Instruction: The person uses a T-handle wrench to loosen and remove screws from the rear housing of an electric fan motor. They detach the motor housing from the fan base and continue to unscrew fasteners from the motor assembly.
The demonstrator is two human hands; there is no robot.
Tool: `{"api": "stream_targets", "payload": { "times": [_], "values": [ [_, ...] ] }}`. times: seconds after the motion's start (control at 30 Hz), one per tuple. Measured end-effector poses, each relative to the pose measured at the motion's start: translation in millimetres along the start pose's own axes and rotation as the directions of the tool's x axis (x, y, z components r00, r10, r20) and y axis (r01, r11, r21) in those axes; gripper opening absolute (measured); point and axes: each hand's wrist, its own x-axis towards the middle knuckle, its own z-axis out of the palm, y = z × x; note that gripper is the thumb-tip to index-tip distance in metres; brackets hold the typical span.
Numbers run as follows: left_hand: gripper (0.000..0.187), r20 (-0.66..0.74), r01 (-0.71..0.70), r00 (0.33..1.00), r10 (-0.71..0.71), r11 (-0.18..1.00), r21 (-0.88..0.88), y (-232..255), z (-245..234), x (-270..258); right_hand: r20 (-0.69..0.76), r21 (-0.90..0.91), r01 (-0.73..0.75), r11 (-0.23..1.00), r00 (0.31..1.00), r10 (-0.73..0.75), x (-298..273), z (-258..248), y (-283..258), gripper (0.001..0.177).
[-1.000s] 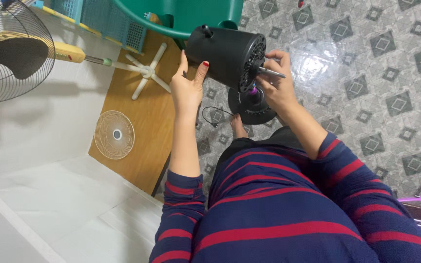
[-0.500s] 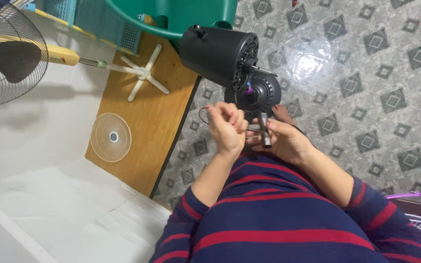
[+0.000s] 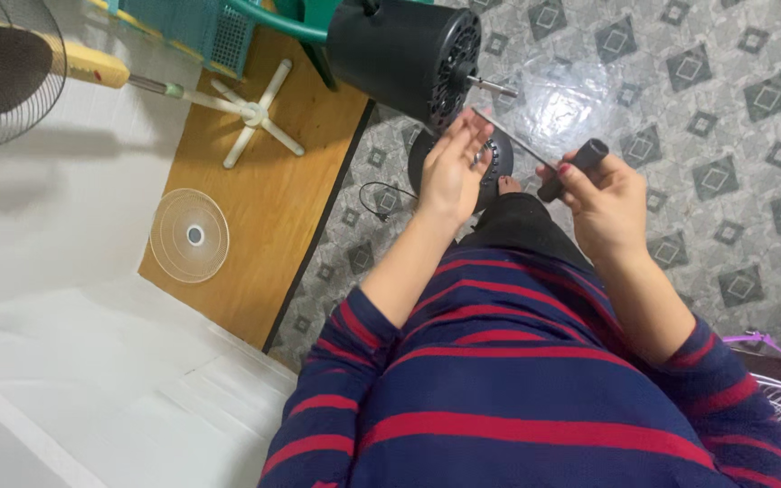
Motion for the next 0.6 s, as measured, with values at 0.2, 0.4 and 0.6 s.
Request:
{"api": "stream_targets", "payload": {
  "times": [0.2, 0.4, 0.6],
  "values": [
    [0.026, -0.036, 0.004, 0.999, -0.007, 0.997, -0.080, -6.3, 16.4, 20.3, 0.021, 0.000, 0.014, 1.000, 1.000, -0.014, 14.7, 8.3, -14.5, 0.011],
    [0.019, -0.048, 0.000, 0.999, -0.004, 0.997, -0.084, -8.9, 19.8, 27.1, 0.067, 0.057, -0.025, 0.998, 0.998, 0.022, 23.3, 13.0, -18.5, 0.011],
    [0.020, -0.100, -0.006, 0.995, -0.001, 0.998, -0.067, -9.8, 19.7, 28.2, 0.063, 0.072, -0.063, 0.995, 0.996, 0.059, 29.3, 12.0, -17.6, 0.010]
  ]
}}
